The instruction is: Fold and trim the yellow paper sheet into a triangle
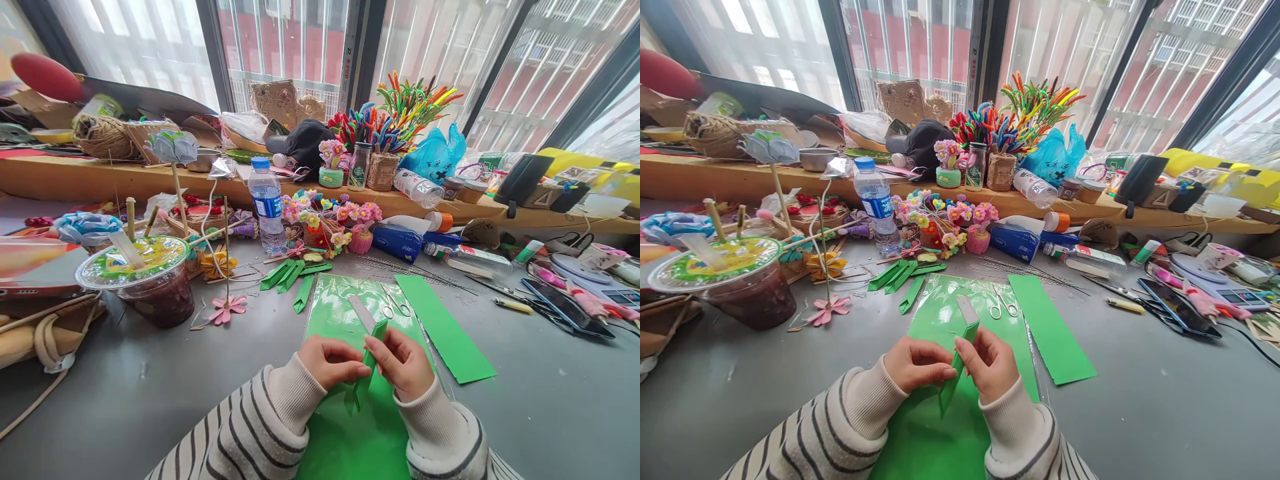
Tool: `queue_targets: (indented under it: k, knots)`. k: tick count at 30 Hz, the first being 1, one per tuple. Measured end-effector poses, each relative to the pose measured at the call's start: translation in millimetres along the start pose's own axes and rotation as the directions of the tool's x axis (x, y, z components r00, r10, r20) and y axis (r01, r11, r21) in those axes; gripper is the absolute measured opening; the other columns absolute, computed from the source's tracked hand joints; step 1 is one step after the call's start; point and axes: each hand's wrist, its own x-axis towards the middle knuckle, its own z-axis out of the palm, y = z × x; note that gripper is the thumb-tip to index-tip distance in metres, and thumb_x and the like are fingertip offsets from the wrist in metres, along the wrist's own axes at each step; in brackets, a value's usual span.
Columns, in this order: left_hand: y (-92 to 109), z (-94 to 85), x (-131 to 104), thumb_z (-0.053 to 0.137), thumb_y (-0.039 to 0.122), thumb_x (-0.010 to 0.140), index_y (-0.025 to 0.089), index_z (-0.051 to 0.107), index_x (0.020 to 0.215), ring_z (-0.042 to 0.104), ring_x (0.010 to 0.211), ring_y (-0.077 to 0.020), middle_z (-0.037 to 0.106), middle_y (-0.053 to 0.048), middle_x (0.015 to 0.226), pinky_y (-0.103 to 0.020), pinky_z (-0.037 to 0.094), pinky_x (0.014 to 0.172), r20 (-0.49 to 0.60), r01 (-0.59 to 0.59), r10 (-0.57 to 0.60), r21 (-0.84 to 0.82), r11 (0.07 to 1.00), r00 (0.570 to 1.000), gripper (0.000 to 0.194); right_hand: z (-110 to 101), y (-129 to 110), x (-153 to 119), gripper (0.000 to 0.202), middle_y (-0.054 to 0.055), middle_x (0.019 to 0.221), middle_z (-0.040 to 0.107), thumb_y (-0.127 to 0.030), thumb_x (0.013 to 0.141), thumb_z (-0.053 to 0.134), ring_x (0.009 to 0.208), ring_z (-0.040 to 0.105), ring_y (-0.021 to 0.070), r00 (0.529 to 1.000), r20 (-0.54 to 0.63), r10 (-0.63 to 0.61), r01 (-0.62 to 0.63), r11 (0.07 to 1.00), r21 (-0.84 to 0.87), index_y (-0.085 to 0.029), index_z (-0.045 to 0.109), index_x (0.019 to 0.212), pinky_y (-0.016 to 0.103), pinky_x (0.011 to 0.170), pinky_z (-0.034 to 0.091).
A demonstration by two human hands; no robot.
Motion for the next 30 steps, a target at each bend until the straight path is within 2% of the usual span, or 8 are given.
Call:
queue_targets:
  k: [5, 9, 11, 15, 18, 21, 25, 30]
  knots:
    - [8.6, -10.0, -0.8, 0.066, 0.033, 0.049, 0.011, 0.061, 0.056, 0.049, 0.043, -0.0091, 0.053, 0.001, 0.043, -0.020, 0.041, 0.044, -0.028, -0.034, 0.039, 0.152, 0.988, 0.999, 0.023, -2.0, 6.2, 1.4, 0.033, -0.005, 0.036, 0.045, -0.047, 0.064, 0.054, 0.027, 0.034, 0.0042, 1.000, -0.015, 0.001, 0.000, 0.996, 0.089, -0.015, 0.053, 0.059, 0.017, 0.029, 0.025]
    - [27.9, -39.9, -2.9, 0.060, 0.037, 0.055, 0.013, 0.062, 0.065, 0.054, 0.051, -0.0122, 0.060, -0.001, 0.053, -0.022, 0.043, 0.051, -0.125, -0.029, 0.085, 0.399, 0.917, 0.988, 0.027, -10.0, 11.1, 6.7, 0.041, -0.003, 0.040, 0.050, -0.052, 0.066, 0.048, 0.028, 0.038, 0.0047, 0.999, 0.002, 0.052, -0.052, 0.980, 0.191, -0.013, 0.058, 0.071, 0.016, 0.028, 0.025]
    - [38.5, -59.3, -4.5, 0.058, 0.037, 0.058, 0.014, 0.064, 0.069, 0.056, 0.057, -0.0147, 0.062, -0.002, 0.060, -0.023, 0.043, 0.054, -0.194, 0.010, 0.119, 0.561, 0.828, 0.974, 0.026, -11.7, 12.9, 8.3, 0.042, -0.003, 0.039, 0.049, -0.053, 0.065, 0.049, 0.027, 0.038, 0.0046, 0.997, 0.009, 0.071, -0.071, 0.979, 0.188, -0.012, 0.058, 0.071, 0.016, 0.027, 0.026]
    - [54.0, -90.8, -7.5, 0.055, 0.029, 0.062, 0.017, 0.066, 0.068, 0.056, 0.071, -0.0210, 0.064, -0.003, 0.069, -0.030, 0.039, 0.068, -0.308, 0.168, 0.175, 0.822, 0.545, 0.935, 0.017, -8.7, 15.3, 7.6, 0.042, -0.003, 0.038, 0.049, -0.053, 0.065, 0.050, 0.026, 0.038, 0.0041, 0.998, 0.014, 0.065, -0.066, 0.981, 0.184, -0.012, 0.059, 0.068, 0.015, 0.027, 0.027]
    - [57.8, -102.9, -6.4, 0.051, 0.025, 0.069, 0.019, 0.066, 0.073, 0.054, 0.082, -0.0240, 0.062, -0.004, 0.080, -0.033, 0.037, 0.073, -0.361, 0.286, 0.178, 0.895, 0.343, 0.916, 0.016, -6.2, 16.2, 6.1, 0.041, -0.004, 0.037, 0.049, -0.052, 0.066, 0.049, 0.026, 0.038, 0.0035, 0.998, 0.022, 0.061, -0.065, 0.980, 0.188, -0.012, 0.059, 0.067, 0.014, 0.026, 0.027]
    - [57.6, -108.8, -1.6, 0.048, 0.024, 0.075, 0.016, 0.062, 0.082, 0.052, 0.086, -0.0233, 0.058, -0.007, 0.089, -0.034, 0.038, 0.074, -0.380, 0.349, 0.154, 0.917, 0.195, 0.912, 0.018, -5.1, 16.2, 5.1, 0.041, -0.003, 0.038, 0.050, -0.052, 0.065, 0.050, 0.026, 0.038, 0.0034, 0.997, 0.048, 0.068, -0.075, 0.981, 0.179, -0.012, 0.059, 0.067, 0.014, 0.027, 0.028]
    - [57.4, -113.1, 7.1, 0.044, 0.026, 0.080, 0.016, 0.048, 0.101, 0.051, 0.086, -0.0170, 0.050, -0.006, 0.103, -0.035, 0.043, 0.072, -0.336, 0.331, 0.082, 0.941, 0.067, 0.938, 0.023, -2.9, 14.7, 3.5, 0.040, -0.003, 0.037, 0.049, -0.051, 0.066, 0.050, 0.025, 0.037, 0.0026, 0.999, 0.025, 0.047, -0.051, 0.984, 0.169, -0.012, 0.060, 0.065, 0.013, 0.026, 0.026]
    - [55.7, -118.9, 15.6, 0.044, 0.026, 0.080, 0.017, 0.047, 0.102, 0.052, 0.086, -0.0172, 0.049, -0.006, 0.103, -0.035, 0.043, 0.071, -0.322, 0.322, -0.001, 0.946, 0.024, 0.947, 0.024, -2.0, 14.2, 2.7, 0.041, -0.003, 0.037, 0.049, -0.051, 0.065, 0.050, 0.026, 0.037, 0.0033, 0.998, 0.022, 0.054, -0.057, 0.985, 0.161, -0.012, 0.060, 0.065, 0.014, 0.026, 0.026]
